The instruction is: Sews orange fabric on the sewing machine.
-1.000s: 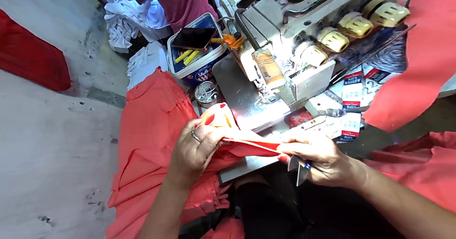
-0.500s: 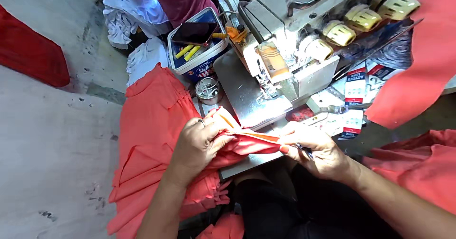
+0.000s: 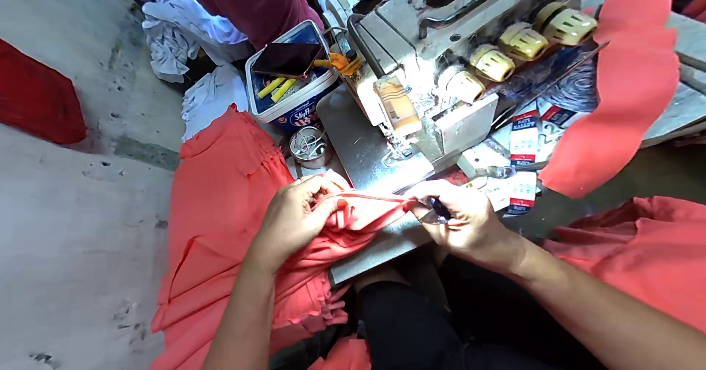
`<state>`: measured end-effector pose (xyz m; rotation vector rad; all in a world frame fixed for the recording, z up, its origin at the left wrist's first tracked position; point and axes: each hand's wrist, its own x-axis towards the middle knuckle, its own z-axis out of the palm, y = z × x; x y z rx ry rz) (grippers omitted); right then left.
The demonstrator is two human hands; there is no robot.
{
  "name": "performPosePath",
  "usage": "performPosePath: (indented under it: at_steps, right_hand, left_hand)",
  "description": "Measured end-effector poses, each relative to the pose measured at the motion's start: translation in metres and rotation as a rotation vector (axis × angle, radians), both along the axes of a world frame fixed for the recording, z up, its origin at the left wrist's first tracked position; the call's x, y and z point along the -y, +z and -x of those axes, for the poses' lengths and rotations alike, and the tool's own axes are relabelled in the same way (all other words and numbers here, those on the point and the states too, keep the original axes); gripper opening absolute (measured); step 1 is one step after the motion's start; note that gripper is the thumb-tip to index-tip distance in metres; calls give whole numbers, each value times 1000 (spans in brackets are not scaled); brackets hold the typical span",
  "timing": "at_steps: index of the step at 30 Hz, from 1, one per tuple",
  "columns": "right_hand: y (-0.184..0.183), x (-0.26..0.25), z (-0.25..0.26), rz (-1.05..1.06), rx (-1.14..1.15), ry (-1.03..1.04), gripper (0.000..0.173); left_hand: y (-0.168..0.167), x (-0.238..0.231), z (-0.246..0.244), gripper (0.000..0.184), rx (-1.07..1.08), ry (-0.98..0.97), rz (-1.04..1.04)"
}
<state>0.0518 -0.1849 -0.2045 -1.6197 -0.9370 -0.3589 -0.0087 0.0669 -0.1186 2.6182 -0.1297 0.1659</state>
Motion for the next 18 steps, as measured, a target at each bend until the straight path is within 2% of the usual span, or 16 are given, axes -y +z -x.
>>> performPosePath:
  at_steps: [3, 5, 8, 11, 15, 18]
  right_hand:
    - [6, -1, -4, 54, 114, -3, 16]
    - [10, 0, -6, 79, 143, 28, 18]
    - [19, 2, -5, 94, 162, 91, 16]
    - [25, 0, -6, 83, 170, 99, 17]
    - [31, -7, -12, 31, 136, 19, 14]
    - [27, -11, -21, 38, 137, -159, 18]
  left_hand:
    - [2, 19, 1, 20, 143, 79, -253]
    - [9, 38, 5, 33, 198, 45, -301]
    - [8, 59, 6, 31, 200, -158, -166]
    - [4, 62, -2, 23, 224, -267, -143]
    - [18, 57, -10, 21, 230, -264, -100]
    - [35, 42, -21, 15, 165, -134, -47]
